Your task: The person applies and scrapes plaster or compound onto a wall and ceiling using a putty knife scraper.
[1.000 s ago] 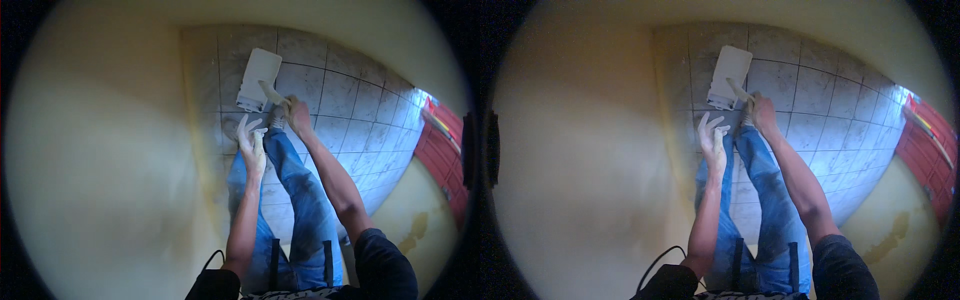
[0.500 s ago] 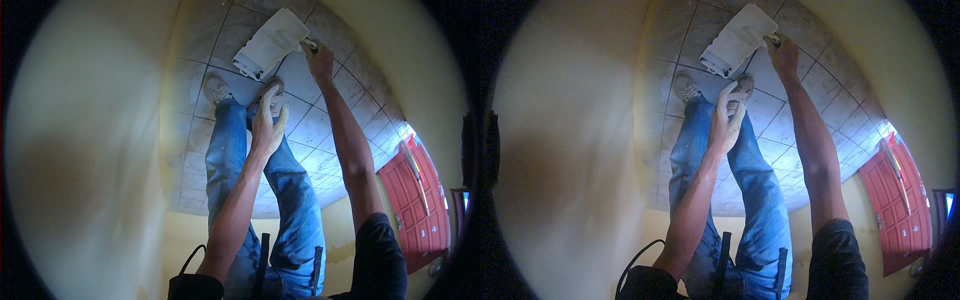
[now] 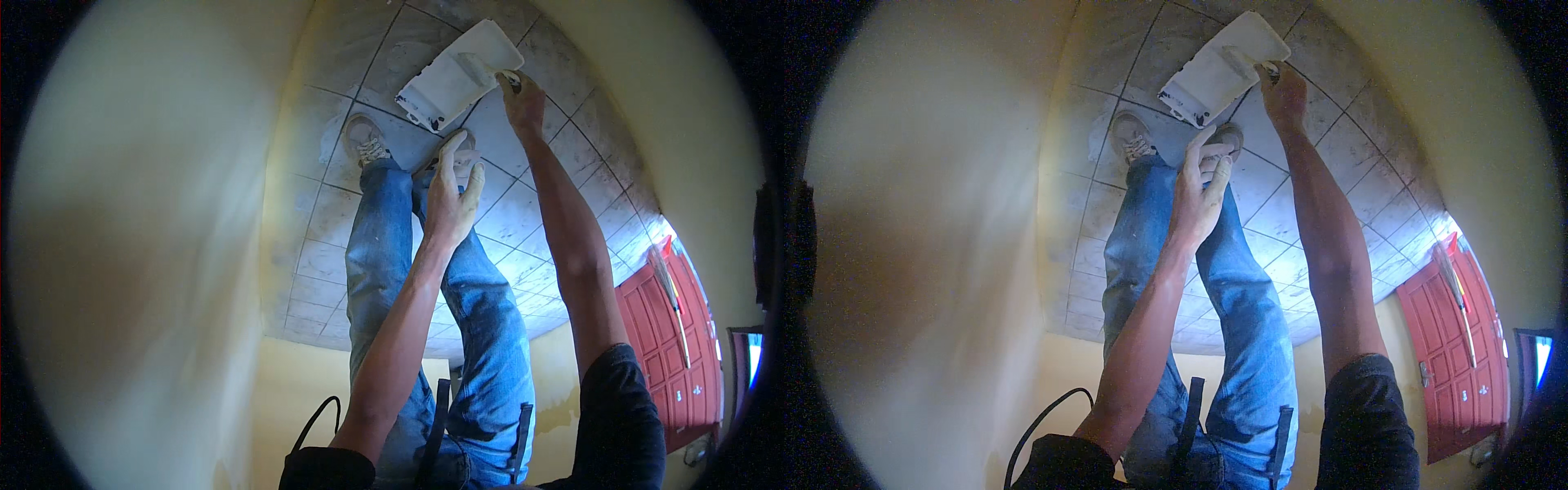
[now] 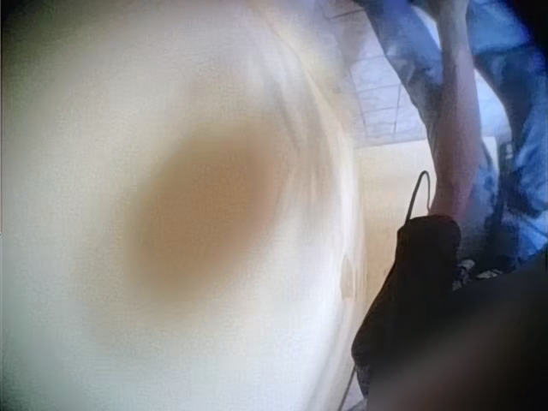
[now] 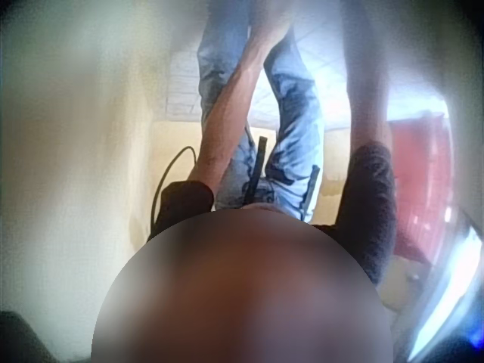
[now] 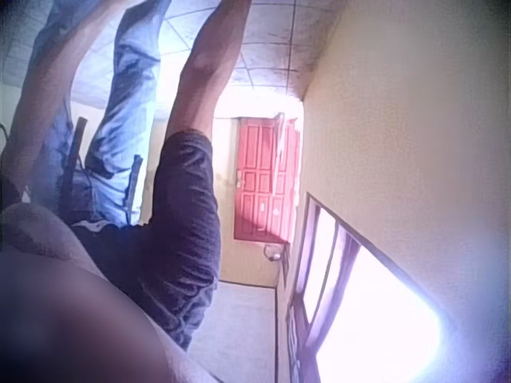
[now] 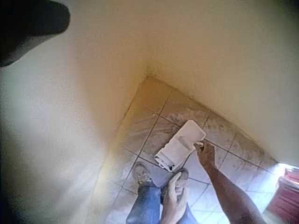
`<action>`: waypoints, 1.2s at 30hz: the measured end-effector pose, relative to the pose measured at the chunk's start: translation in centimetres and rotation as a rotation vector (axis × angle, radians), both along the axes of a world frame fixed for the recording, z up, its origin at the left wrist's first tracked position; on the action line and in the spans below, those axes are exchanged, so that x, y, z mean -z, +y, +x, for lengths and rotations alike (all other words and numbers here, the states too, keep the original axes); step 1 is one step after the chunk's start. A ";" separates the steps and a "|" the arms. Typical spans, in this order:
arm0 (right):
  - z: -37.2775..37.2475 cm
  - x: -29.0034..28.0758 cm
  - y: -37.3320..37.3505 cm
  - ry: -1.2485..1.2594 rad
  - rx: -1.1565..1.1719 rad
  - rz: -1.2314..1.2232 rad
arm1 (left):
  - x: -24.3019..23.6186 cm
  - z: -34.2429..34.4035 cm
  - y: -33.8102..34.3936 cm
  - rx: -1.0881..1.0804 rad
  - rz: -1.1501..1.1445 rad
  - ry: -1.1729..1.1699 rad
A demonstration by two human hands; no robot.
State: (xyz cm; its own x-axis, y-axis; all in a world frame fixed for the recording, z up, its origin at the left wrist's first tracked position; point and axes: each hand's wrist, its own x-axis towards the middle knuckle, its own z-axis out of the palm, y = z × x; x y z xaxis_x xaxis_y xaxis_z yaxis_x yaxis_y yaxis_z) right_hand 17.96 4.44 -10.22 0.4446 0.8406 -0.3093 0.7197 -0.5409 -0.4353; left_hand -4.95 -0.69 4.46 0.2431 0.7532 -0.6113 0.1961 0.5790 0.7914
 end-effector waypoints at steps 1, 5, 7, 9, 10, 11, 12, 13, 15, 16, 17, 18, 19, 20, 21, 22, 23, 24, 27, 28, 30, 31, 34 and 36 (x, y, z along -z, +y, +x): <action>-0.4 -0.5 0.1 0.005 0.002 -0.001 | 0.2 -0.1 -0.1 -0.003 -0.019 -0.001; -1.3 -3.3 0.1 0.010 0.164 -0.019 | 0.3 -0.8 -0.2 0.016 -0.071 0.011; -0.5 -3.6 -0.5 0.055 0.238 0.018 | 0.4 -0.6 -0.2 0.026 -0.045 0.009; 0.1 -3.4 -1.3 0.080 0.390 0.124 | 0.5 -0.6 -0.2 0.023 -0.044 -0.005; 0.3 -3.0 -1.8 0.082 0.395 0.125 | 0.6 -0.7 -0.2 0.018 -0.043 -0.019; 0.4 -2.5 -2.2 0.194 0.580 0.103 | 0.6 -0.8 -0.2 0.025 -0.042 -0.015; 0.9 -1.8 -2.8 0.301 0.762 0.082 | 0.4 -0.6 -0.1 0.030 -0.059 -0.018; 1.8 -0.9 -3.7 0.291 0.765 0.086 | 0.3 -0.1 -0.2 0.034 -0.077 -0.030; 2.7 0.9 -5.5 0.481 1.188 0.218 | 0.1 0.5 -0.2 0.036 -0.094 -0.047; 3.0 1.3 -6.1 0.474 1.190 0.223 | 0.1 0.8 -0.2 0.032 -0.113 -0.056; 3.5 1.5 -6.6 0.462 1.257 0.239 | 0.0 1.3 -0.2 0.035 -0.113 -0.068; 2.0 1.9 -6.7 0.479 1.339 0.241 | 0.1 0.5 -0.2 0.027 -0.145 -0.056; 0.7 2.1 -6.7 0.495 1.355 0.236 | 0.2 -0.2 -0.2 0.017 -0.177 -0.046; -0.8 2.3 -6.6 0.512 1.370 0.235 | 0.3 -0.8 -0.2 0.029 -0.176 -0.028; -0.9 2.2 -6.5 0.516 1.372 0.243 | 0.5 -0.8 -0.3 0.037 -0.159 -0.023; -1.1 2.1 -6.5 0.519 1.377 0.243 | 0.6 -0.8 -0.3 0.045 -0.142 -0.016; -1.4 2.1 -6.4 0.527 1.353 0.254 | 0.8 -1.0 -0.4 0.050 -0.140 -0.009; -0.4 1.9 -6.6 0.513 1.318 0.274 | 0.9 -0.3 -0.6 0.068 -0.084 -0.004; 1.2 1.5 -7.2 0.532 1.305 0.314 | 1.1 0.7 -0.9 0.086 -0.042 -0.006; 1.1 1.4 -7.3 0.534 1.309 0.314 | 1.1 0.6 -0.9 0.090 -0.056 -0.004; 1.1 1.2 -7.6 0.592 1.309 0.348 | 1.0 0.4 -0.9 0.093 -0.077 -0.004; 1.2 1.2 -7.7 0.594 1.311 0.348 | 0.9 0.4 -0.9 0.091 -0.099 -0.007; 1.3 0.8 -7.3 0.452 1.183 0.248 | 1.0 0.4 -0.8 0.085 -0.041 0.003; 1.3 0.9 -6.3 0.351 1.258 0.194 | 0.9 0.3 -0.8 0.084 -0.070 -0.003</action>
